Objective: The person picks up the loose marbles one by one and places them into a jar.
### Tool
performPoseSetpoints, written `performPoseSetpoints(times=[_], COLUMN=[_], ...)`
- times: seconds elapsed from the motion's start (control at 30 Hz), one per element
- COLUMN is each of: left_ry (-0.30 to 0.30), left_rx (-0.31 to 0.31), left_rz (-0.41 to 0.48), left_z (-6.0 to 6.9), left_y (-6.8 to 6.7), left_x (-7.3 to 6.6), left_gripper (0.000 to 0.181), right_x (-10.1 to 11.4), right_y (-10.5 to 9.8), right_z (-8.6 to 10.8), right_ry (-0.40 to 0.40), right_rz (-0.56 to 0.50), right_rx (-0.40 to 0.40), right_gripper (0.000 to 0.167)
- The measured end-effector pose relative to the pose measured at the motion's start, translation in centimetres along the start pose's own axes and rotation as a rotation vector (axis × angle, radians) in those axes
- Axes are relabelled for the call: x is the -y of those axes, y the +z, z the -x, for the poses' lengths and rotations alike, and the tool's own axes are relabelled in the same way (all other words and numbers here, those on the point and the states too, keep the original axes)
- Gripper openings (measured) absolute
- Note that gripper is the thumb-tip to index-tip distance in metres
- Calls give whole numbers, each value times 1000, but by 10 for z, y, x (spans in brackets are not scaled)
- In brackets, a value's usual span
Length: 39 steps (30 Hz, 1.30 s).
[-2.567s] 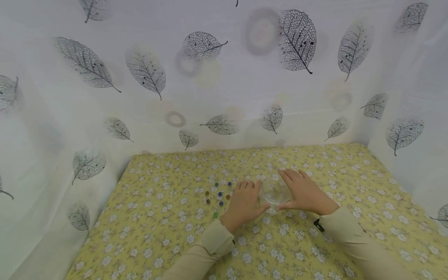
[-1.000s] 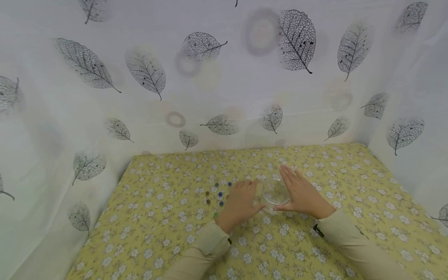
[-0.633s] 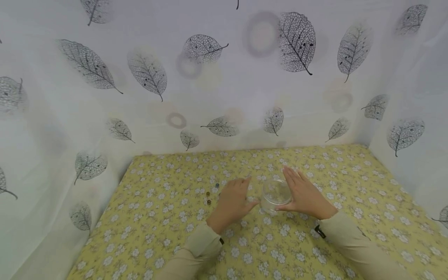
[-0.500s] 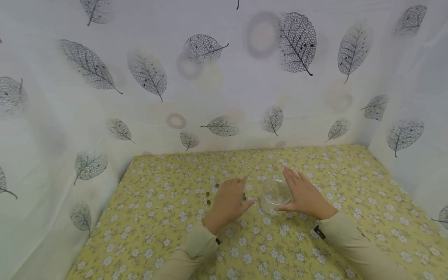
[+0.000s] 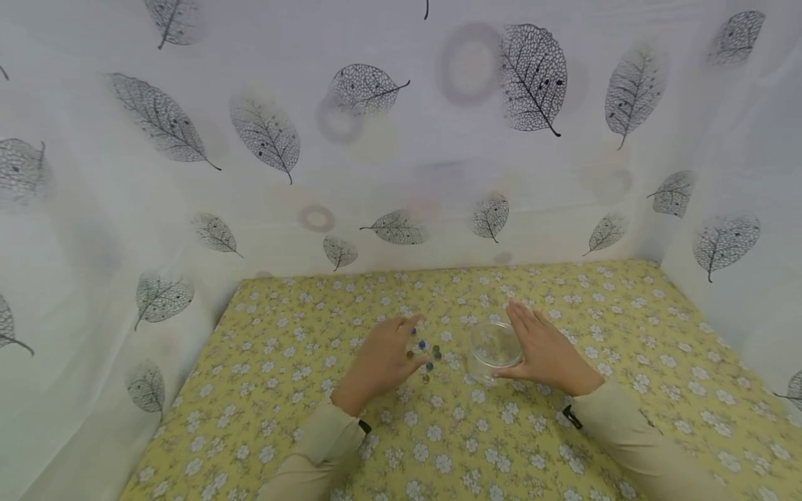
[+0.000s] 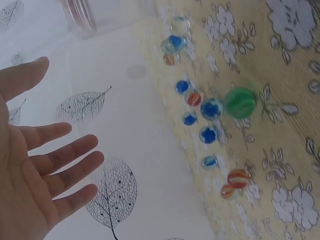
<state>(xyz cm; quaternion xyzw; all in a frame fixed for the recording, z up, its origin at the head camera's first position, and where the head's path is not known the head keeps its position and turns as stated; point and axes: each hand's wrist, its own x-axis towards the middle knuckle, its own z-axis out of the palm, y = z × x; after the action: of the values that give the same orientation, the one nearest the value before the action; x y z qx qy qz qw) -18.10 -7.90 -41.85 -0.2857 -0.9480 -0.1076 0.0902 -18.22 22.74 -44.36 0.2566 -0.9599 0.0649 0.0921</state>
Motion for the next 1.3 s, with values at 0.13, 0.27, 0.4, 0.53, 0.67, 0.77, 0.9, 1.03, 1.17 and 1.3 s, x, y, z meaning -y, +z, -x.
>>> performPoseSetpoints(times=[0.13, 0.27, 0.4, 0.53, 0.67, 0.77, 0.9, 1.03, 1.17, 1.3], left_ry=[6, 19, 9, -5, 18, 50, 87, 90, 55, 15], left_rx=[-19, -71, -106, -112, -115, -119, -117, -107, -100, -110], left_rz=[-14, -17, -28, -39, -19, -14, -7, 30, 157, 283], left_z=[4, 6, 7, 9, 10, 12, 14, 17, 21, 23], left_y=[-1, 1, 1, 0, 1, 2, 6, 9, 10, 13], left_x=[6, 12, 18, 25, 33, 39, 45, 49, 51, 57], left_gripper=[71, 69, 67, 66, 64, 60, 54, 51, 51, 50], right_x=[1, 1, 1, 0, 0, 0, 0, 0, 0, 0], right_y=[0, 0, -1, -1, -1, 0, 0, 1, 1, 1], right_z=[0, 1, 0, 0, 0, 0, 0, 0, 0, 0], right_ry=[0, 9, 6, -3, -3, 0, 2, -4, 0, 6], right_rz=[5, 5, 14, 22, 23, 20, 25, 38, 31, 22], right_rx=[-10, 3, 10, 4, 6, 6, 1, -11, -6, 6], right_gripper=[116, 117, 118, 119, 120, 119, 119, 119, 119, 120])
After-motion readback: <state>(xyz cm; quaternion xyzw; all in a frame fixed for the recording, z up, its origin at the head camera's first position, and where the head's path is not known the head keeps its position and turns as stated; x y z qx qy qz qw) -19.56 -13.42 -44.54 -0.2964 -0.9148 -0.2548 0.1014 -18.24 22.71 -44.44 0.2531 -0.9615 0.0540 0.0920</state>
